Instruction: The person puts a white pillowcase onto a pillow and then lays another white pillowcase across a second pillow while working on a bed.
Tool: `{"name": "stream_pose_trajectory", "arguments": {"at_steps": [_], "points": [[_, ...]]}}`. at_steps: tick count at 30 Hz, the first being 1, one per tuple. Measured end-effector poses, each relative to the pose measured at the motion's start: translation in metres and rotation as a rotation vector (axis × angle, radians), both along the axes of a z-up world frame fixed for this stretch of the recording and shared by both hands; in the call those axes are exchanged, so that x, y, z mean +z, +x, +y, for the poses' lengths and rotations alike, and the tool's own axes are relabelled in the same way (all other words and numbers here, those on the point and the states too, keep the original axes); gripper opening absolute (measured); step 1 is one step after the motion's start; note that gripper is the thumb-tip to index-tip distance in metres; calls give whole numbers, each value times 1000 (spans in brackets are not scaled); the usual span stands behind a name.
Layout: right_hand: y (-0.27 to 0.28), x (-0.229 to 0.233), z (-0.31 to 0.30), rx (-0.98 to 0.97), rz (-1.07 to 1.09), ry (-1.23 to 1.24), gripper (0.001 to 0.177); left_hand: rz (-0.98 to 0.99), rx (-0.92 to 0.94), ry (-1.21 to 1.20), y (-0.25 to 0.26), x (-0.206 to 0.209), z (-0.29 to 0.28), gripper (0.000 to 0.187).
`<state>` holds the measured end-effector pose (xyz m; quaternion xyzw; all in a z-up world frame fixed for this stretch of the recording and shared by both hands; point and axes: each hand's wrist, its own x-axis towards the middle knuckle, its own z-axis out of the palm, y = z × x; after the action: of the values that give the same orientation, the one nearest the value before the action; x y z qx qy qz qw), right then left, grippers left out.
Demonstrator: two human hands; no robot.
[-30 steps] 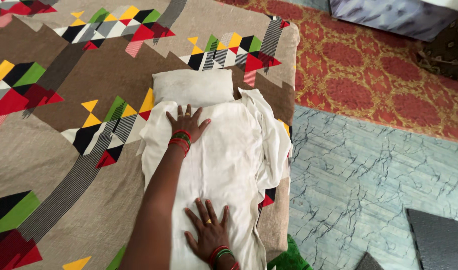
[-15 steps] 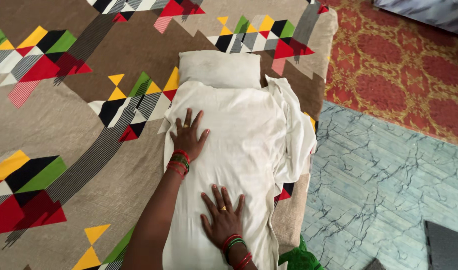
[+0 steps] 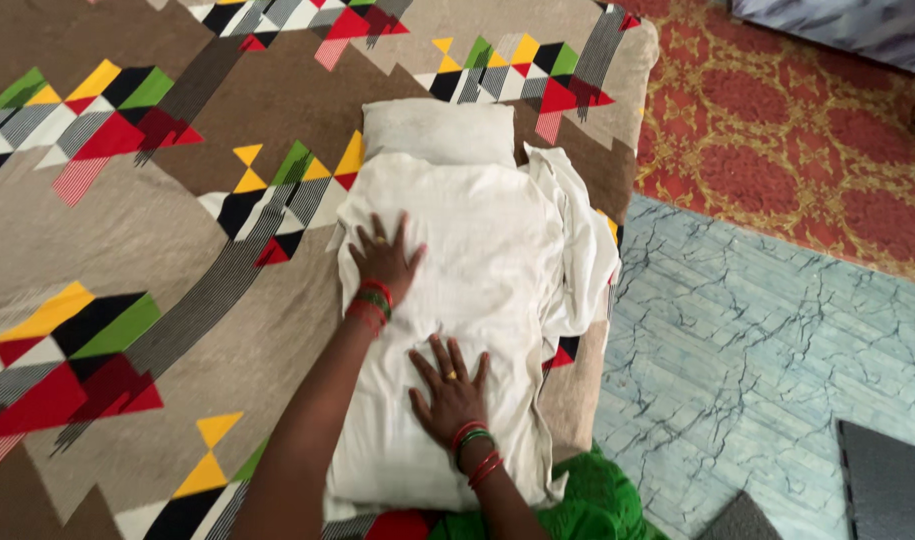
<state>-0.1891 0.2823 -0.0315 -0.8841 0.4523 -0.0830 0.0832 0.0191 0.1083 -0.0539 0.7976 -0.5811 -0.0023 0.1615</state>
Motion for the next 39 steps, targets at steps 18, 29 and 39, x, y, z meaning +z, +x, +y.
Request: {"name": "stream_pose_trajectory", "arguments": {"at_steps": [18, 29, 39], "points": [[-17, 22, 20, -320, 134, 176, 93, 292, -126, -189, -25, -43, 168, 74], [-58, 9, 78, 13, 186, 145, 86, 80, -883, 162, -98, 44, 157, 46], [-95, -54, 51, -254, 23, -2, 87, -344, -1105, 323, -118, 65, 68, 59]]}}
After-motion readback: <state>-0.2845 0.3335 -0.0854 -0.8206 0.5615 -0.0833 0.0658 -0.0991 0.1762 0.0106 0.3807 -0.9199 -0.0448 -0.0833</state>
